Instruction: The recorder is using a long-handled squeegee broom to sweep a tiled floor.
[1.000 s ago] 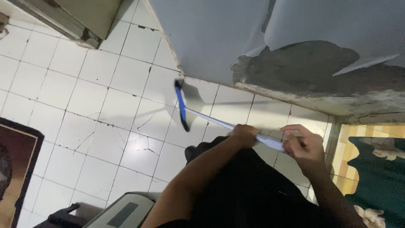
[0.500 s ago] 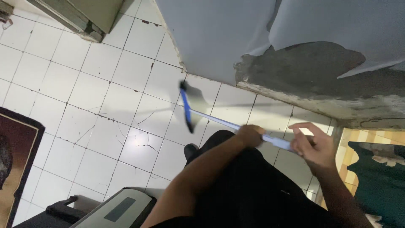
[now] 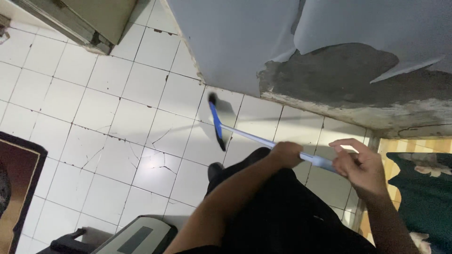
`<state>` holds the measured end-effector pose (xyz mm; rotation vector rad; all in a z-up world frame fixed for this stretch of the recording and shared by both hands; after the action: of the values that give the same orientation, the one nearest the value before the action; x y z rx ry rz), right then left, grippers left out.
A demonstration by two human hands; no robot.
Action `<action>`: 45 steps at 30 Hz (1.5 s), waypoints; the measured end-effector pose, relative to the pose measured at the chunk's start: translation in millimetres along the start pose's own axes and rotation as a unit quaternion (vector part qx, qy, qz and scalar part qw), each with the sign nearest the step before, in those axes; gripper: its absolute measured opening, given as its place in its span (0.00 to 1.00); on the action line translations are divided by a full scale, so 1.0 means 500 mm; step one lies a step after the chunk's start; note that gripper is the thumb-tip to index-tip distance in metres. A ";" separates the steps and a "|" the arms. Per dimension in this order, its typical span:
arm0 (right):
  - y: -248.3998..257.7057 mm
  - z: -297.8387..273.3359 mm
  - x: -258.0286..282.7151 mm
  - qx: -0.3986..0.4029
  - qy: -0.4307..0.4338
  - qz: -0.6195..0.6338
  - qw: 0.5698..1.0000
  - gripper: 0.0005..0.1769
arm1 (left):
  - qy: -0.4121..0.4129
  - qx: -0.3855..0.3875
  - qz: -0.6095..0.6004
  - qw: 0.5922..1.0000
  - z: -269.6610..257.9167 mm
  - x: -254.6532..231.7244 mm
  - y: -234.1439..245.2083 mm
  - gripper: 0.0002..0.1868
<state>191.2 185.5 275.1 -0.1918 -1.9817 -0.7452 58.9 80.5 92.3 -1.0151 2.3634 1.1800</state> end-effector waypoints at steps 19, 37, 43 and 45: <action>-0.298 -0.103 0.014 -0.060 0.109 -0.017 0.992 0.10 | 0.054 -0.056 0.062 0.995 -0.133 0.237 -0.168 0.15; -0.427 -0.157 0.094 -0.066 -0.124 0.052 0.989 0.16 | 0.003 -0.014 0.109 0.994 -0.243 0.350 -0.156 0.17; -0.322 -0.195 0.091 -0.081 0.025 0.055 0.995 0.12 | -0.064 -0.011 0.095 0.993 -0.254 0.245 -0.112 0.22; -0.347 -0.203 0.059 -0.098 -0.126 0.065 0.985 0.13 | -0.080 -0.014 0.096 0.992 -0.253 0.241 -0.134 0.25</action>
<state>177.3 -16.7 261.1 -0.5522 -2.1067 -0.8646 26.7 -101.9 65.7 -0.6837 2.3634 1.3122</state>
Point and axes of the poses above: each hand's wrist, its own z-axis towards the middle knuckle, its own y-axis out of the back of the hand, x = y × z, the point moved 1 cm from there along z, towards the middle knuckle, and after that the axes turned 1 degree about z, right-handed, at the moved point
